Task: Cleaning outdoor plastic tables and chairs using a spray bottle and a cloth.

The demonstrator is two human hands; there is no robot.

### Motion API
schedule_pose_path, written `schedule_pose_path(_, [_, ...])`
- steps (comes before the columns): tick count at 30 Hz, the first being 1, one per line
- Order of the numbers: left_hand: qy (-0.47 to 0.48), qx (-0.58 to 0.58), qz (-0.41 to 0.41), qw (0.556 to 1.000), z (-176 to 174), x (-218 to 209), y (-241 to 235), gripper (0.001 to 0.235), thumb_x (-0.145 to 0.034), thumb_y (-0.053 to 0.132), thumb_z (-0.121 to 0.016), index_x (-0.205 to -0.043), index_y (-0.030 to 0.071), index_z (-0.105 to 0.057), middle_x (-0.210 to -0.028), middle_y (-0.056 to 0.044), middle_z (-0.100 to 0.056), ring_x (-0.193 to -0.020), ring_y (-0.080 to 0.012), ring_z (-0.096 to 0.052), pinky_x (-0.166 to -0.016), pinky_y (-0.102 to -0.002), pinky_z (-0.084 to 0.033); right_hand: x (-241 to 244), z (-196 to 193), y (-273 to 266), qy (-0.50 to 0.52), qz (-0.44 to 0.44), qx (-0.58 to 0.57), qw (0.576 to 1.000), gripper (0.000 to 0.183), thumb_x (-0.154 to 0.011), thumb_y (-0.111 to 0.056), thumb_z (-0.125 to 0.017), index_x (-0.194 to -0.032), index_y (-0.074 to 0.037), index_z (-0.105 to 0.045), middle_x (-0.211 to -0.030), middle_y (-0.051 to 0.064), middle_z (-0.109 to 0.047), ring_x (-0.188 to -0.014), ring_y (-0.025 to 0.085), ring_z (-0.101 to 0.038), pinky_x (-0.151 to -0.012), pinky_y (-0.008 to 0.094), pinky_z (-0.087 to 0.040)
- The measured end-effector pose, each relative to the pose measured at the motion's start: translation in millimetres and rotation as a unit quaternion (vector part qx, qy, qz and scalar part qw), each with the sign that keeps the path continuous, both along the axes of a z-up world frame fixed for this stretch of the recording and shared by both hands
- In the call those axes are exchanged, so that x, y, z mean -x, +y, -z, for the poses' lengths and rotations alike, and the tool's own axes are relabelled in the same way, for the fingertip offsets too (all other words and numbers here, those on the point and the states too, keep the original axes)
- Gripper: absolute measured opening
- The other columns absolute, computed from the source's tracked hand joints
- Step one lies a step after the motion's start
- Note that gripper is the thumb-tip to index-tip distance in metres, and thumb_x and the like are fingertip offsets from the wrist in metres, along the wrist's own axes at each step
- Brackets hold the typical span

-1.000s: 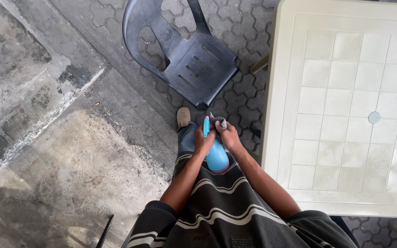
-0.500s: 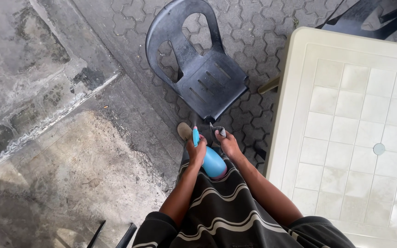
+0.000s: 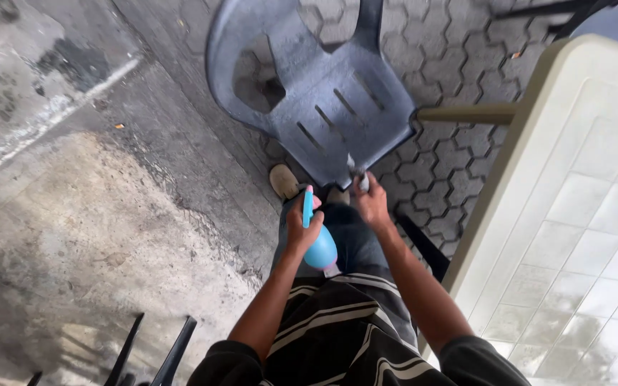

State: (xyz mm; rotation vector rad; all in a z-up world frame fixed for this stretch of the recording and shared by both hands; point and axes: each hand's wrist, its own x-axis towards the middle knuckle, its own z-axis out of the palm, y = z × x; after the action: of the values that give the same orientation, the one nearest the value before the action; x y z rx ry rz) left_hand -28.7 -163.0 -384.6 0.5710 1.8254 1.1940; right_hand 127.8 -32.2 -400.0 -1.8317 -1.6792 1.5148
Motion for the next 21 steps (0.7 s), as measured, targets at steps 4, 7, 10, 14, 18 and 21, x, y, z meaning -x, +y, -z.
schedule_pose_path(4, [-0.009, 0.046, 0.073, 0.996, 45.3, 39.0, 34.7, 0.026, -0.079, 0.006, -0.066, -0.104, 0.002, -0.067, -0.094, -0.012, -0.067, -0.089, -0.0264, -0.067, -0.086, -0.039, -0.054, -3.9, 61.2, 57.2, -0.069, 0.004, -0.042, 0.997, 0.036, -0.104, -0.027, -0.056, -0.134, -0.009, -0.064, -0.089, 0.01, -0.069, -0.08, 0.017, -0.066, -0.072, 0.036, -0.054])
schedule_pose_path(7, [-0.011, 0.043, 0.063, 0.997, 80.6, 55.2, 49.5, 0.029, -0.077, 0.005, -0.066, -0.106, 0.003, -0.067, -0.098, -0.011, -0.069, -0.092, -0.0248, -0.07, -0.084, -0.038, -0.055, 3.3, 92.3, 98.0, -0.156, 0.062, 0.066, 0.984, 0.045, -0.109, -0.03, -0.047, -0.15, -0.019, -0.059, -0.096, 0.024, -0.071, -0.082, 0.036, -0.064, -0.077, 0.053, -0.054])
schedule_pose_path(10, [0.004, 0.016, 0.084, 0.996, 114.5, 59.0, 53.0, 0.033, -0.079, 0.005, -0.066, -0.112, 0.001, -0.066, -0.101, -0.011, -0.07, -0.094, -0.0242, -0.07, -0.088, -0.038, -0.055, 1.1, 159.9, 106.6, -0.022, -0.132, -0.338, 0.932, 0.049, -0.11, -0.03, -0.047, -0.155, -0.009, -0.045, -0.154, 0.024, -0.051, -0.144, 0.038, -0.051, -0.121, 0.056, -0.041])
schedule_pose_path(14, [-0.038, 0.053, 0.071, 0.995, 129.6, 51.7, 73.5, 0.03, -0.081, 0.004, -0.062, -0.111, 0.003, -0.067, -0.105, -0.009, -0.069, -0.098, -0.0214, -0.07, -0.083, -0.035, -0.058, 34.2, 197.3, 82.6, -0.269, -0.335, -0.237, 0.871, 0.069, -0.112, -0.043, -0.047, -0.164, -0.002, -0.029, -0.169, 0.026, -0.024, -0.156, 0.045, -0.019, -0.123, 0.066, -0.018])
schedule_pose_path(18, [-0.079, 0.059, 0.047, 0.994, 124.6, 41.8, 100.4, 0.029, -0.085, 0.002, -0.063, -0.114, 0.003, -0.067, -0.113, -0.009, -0.069, -0.101, -0.0209, -0.07, -0.081, -0.032, -0.059, 19.5, 155.5, 33.9, -0.099, -0.522, -0.143, 0.835, 0.075, -0.099, -0.042, -0.05, -0.166, -0.015, -0.028, -0.173, 0.016, -0.026, -0.161, 0.037, -0.021, -0.127, 0.062, -0.02])
schedule_pose_path(21, [-0.075, 0.077, 0.054, 0.993, 109.8, 38.5, 115.5, 0.035, -0.08, 0.001, -0.064, -0.115, 0.003, -0.066, -0.112, -0.009, -0.07, -0.098, -0.0203, -0.071, -0.079, -0.032, -0.061, -23.5, 168.8, 50.8, -0.211, -0.459, -0.221, 0.834, 0.071, -0.105, -0.048, -0.052, -0.164, -0.015, -0.029, -0.17, 0.011, -0.029, -0.158, 0.033, -0.023, -0.123, 0.062, -0.02])
